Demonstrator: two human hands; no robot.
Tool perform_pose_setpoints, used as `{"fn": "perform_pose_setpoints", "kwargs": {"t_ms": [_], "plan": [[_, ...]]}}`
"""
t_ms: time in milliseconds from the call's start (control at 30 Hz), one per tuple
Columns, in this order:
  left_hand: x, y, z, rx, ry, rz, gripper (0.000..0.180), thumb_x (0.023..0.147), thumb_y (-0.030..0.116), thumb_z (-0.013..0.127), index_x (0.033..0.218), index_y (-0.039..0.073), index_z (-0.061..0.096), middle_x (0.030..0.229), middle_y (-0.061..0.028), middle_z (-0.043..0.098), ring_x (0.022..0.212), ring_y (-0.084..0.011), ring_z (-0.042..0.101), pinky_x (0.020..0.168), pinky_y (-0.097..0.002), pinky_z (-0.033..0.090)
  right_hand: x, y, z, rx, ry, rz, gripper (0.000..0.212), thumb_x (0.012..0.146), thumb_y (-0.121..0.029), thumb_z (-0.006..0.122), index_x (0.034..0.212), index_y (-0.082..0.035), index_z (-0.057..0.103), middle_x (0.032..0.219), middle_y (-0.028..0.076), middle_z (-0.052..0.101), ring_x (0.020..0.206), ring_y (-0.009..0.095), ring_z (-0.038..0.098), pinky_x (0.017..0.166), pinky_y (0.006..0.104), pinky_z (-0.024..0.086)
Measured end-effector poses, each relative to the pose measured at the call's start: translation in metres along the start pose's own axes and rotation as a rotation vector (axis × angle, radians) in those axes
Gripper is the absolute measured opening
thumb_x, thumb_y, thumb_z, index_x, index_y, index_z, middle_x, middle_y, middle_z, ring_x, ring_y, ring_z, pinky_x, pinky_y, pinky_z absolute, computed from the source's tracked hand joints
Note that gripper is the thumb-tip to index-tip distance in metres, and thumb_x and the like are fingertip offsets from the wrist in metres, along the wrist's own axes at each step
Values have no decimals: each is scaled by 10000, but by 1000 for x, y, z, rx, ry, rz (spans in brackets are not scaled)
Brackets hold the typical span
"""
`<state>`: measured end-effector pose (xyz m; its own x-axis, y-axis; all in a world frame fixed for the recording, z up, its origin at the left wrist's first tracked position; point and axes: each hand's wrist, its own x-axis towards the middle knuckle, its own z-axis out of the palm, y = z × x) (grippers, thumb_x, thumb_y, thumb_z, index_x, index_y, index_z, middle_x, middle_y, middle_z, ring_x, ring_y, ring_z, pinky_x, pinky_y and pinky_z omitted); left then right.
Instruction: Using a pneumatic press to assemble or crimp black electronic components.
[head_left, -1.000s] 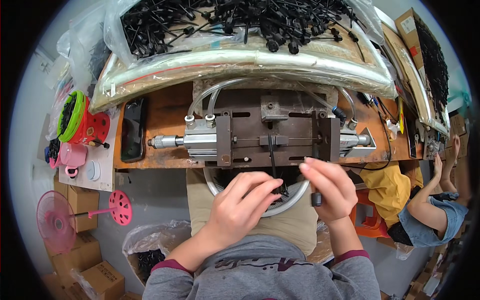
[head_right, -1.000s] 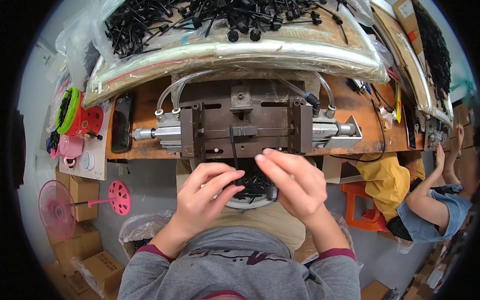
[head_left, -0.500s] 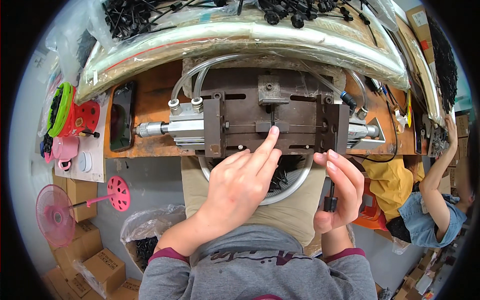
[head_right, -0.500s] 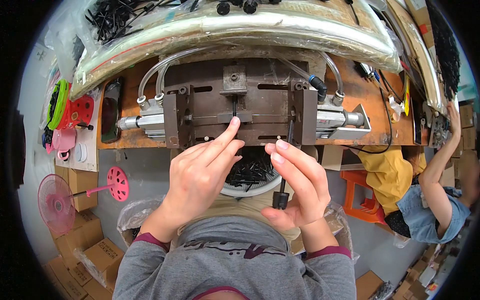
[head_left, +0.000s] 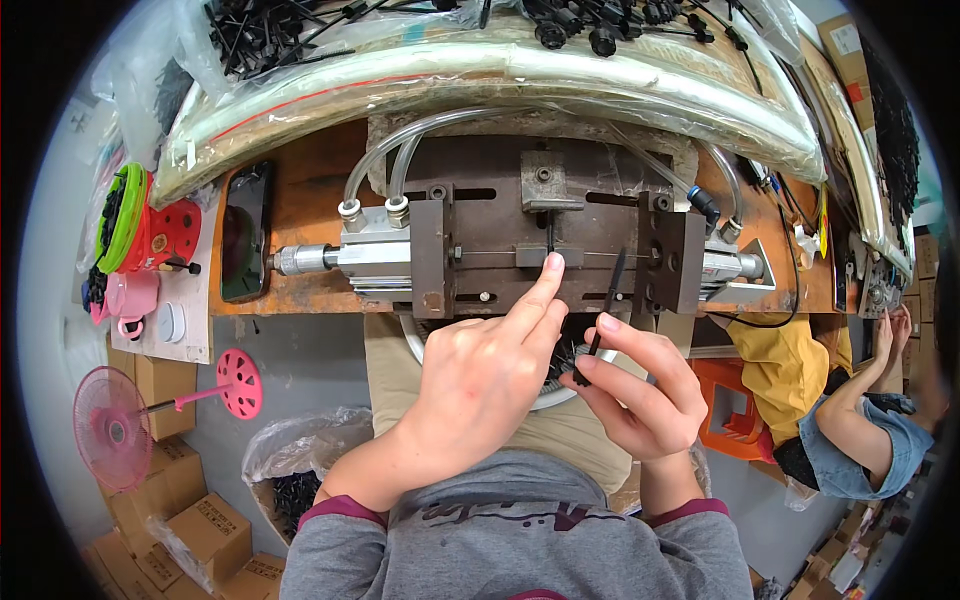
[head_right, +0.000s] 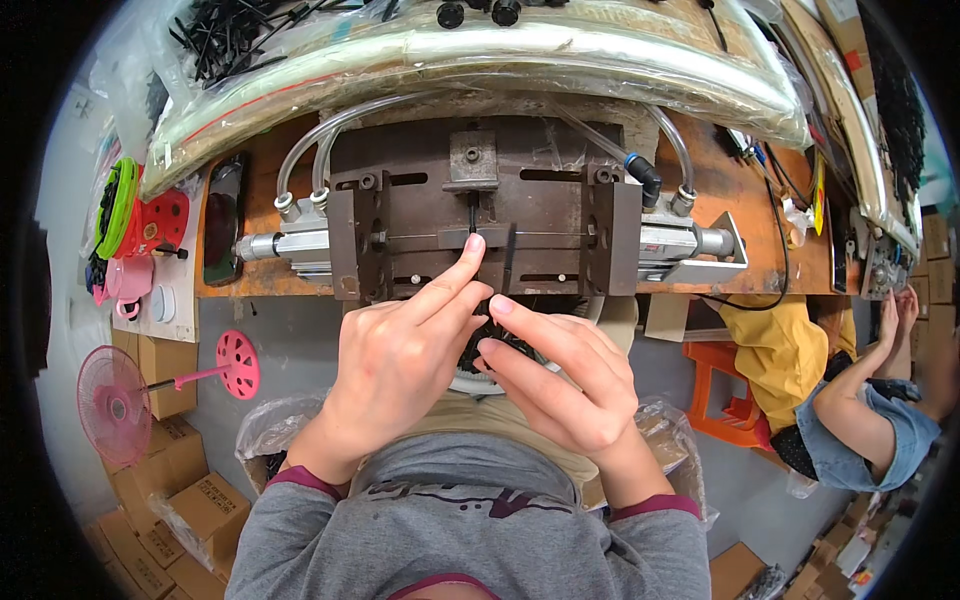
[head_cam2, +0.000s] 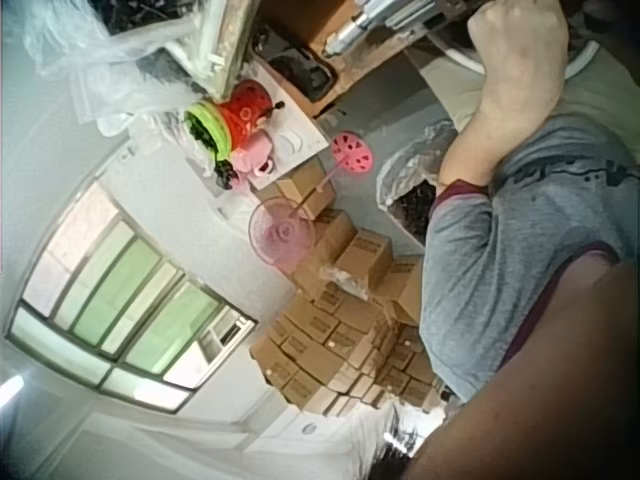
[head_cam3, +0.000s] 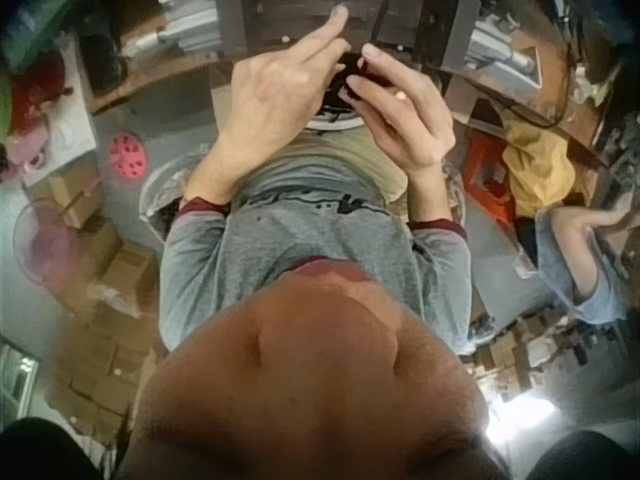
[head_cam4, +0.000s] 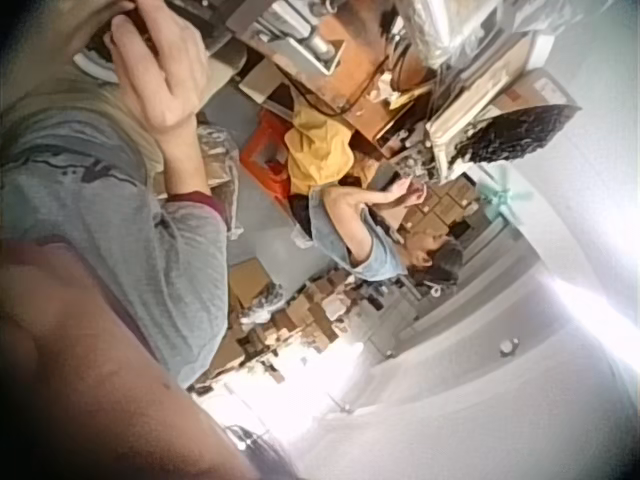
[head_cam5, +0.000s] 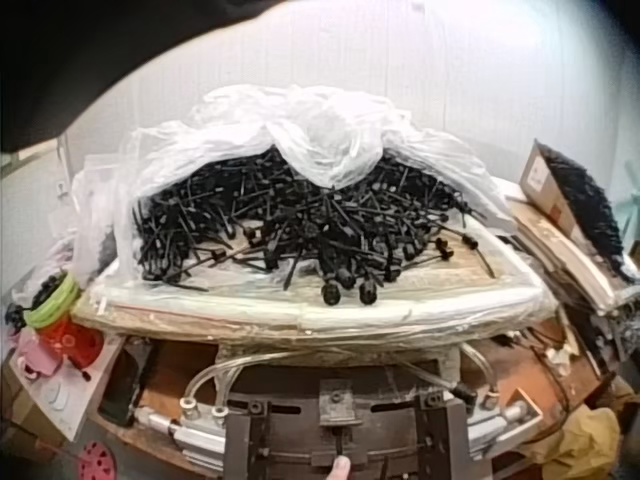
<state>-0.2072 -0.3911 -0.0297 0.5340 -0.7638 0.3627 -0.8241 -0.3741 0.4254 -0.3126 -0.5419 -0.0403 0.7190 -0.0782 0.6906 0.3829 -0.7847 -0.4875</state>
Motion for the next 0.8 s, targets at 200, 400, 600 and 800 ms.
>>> {"fn": "perform_pose_setpoints", "kwargs": {"t_ms": [200, 400, 600, 800], "plan": [[0, -2, -1, -13, -6, -2, 229, 756, 75, 754, 974, 29, 703, 1278, -86, 660, 617, -206, 691, 543, -300, 536, 2, -2, 1, -6, 7, 36, 314, 643, -5, 828, 943, 15, 737, 1141, 202, 685, 916, 294, 706, 768, 356, 581], [-5, -10, -2, -91, -17, 32, 238, 750, 118, 773, 970, 53, 710, 1267, -80, 665, 664, -227, 699, 582, -313, 554, 11, -2, -1, -123, -3, 106, 271, 658, -9, 821, 907, 3, 715, 1140, 183, 703, 847, 258, 699, 694, 315, 538], [-41, -26, -16, -544, -386, 68, 220, 787, 178, 769, 975, 76, 722, 1210, -47, 691, 757, -273, 709, 644, -350, 575, 14, -3, 2, -239, -168, 62, 289, 653, -30, 811, 921, -29, 703, 1184, 133, 705, 690, 196, 642, 628, 272, 491], [-61, -30, 9, -443, -458, -64, 223, 814, 198, 744, 996, 70, 728, 1202, -38, 691, 803, -278, 710, 713, -378, 570, 19, -7, 22, -406, -280, 92, 253, 676, -69, 800, 901, -52, 685, 1239, 93, 686, 563, 162, 565, 562, 262, 463]]}}
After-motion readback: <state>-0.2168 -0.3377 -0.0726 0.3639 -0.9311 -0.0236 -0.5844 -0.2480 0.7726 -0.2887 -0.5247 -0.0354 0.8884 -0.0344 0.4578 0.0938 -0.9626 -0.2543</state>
